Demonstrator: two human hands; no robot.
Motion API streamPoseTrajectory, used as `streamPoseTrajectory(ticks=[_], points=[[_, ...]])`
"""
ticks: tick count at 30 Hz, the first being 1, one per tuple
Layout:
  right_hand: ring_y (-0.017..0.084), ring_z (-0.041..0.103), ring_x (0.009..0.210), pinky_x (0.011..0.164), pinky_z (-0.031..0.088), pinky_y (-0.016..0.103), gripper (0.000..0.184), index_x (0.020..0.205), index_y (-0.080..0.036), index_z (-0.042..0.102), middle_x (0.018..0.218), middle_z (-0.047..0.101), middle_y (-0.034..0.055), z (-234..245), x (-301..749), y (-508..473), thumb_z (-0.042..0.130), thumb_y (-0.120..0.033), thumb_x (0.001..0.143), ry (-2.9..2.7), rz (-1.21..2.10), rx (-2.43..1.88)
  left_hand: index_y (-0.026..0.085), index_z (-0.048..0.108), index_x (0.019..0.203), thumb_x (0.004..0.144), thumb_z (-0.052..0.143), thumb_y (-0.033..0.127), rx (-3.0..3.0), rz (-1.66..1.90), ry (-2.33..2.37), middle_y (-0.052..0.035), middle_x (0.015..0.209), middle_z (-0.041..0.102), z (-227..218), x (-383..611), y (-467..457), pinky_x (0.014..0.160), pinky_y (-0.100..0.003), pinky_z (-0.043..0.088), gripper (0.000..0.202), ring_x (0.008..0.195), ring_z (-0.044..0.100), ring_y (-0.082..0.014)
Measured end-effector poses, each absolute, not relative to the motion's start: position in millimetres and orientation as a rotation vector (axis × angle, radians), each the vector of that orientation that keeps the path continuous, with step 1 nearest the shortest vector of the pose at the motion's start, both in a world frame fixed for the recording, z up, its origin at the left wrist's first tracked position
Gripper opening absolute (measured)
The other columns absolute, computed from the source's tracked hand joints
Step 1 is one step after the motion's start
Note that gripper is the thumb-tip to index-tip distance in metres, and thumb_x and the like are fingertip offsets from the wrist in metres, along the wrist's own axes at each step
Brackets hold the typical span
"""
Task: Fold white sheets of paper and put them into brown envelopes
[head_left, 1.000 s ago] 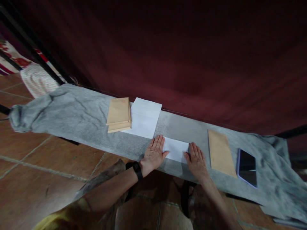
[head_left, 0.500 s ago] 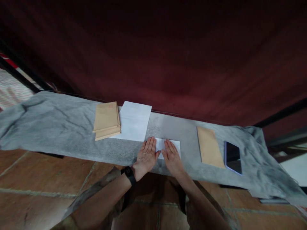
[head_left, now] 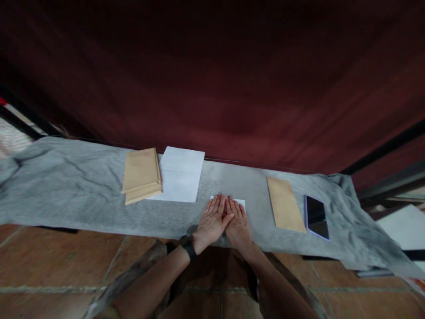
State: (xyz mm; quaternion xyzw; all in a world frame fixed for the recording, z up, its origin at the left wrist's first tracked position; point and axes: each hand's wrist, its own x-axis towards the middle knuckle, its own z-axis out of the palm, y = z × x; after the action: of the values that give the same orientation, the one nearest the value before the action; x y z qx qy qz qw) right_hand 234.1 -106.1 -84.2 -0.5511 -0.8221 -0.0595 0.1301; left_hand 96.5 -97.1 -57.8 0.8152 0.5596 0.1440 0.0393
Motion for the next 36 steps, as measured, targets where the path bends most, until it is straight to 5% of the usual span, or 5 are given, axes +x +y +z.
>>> streamPoseTrajectory(ticks=[21, 30, 36], points=[[0.032, 0.039, 0.145, 0.116, 0.033, 0.053, 0.052, 0.151, -0.009, 0.041, 0.158, 0.038, 0.0217, -87, 288, -110, 0.029, -0.029, 0.105, -2.358, -0.372, -1.521, 0.017, 0.035, 0.155, 0.097, 0.031, 0.069, 2.582, 0.326, 1.714, -0.0165, 0.164, 0.028, -62, 84, -105, 0.123, -0.047, 0.016, 0.077, 0.152, 0.024, -0.0298], [0.033, 0.042, 0.143, 0.116, 0.035, 0.051, 0.056, 0.155, -0.009, 0.034, 0.156, 0.043, 0.0188, -103, 307, -105, 0.027, -0.035, 0.105, -2.233, -0.339, -1.628, 0.016, 0.033, 0.156, 0.099, 0.028, 0.067, 2.539, 0.322, 1.72, -0.0154, 0.165, 0.026, -60, 73, -107, 0.122, -0.043, 0.019, 0.076, 0.152, 0.025, -0.0281], [0.035, 0.041, 0.143, 0.111, 0.041, 0.057, 0.062, 0.157, -0.008, 0.024, 0.155, 0.042, 0.0248, -104, 317, -84, 0.029, -0.038, 0.104, -1.98, -0.242, -1.597, 0.015, 0.037, 0.154, 0.1, 0.029, 0.065, 2.518, 0.325, 1.705, -0.0159, 0.164, 0.028, -56, 71, -109, 0.121, -0.044, 0.024, 0.074, 0.152, 0.026, -0.0286]])
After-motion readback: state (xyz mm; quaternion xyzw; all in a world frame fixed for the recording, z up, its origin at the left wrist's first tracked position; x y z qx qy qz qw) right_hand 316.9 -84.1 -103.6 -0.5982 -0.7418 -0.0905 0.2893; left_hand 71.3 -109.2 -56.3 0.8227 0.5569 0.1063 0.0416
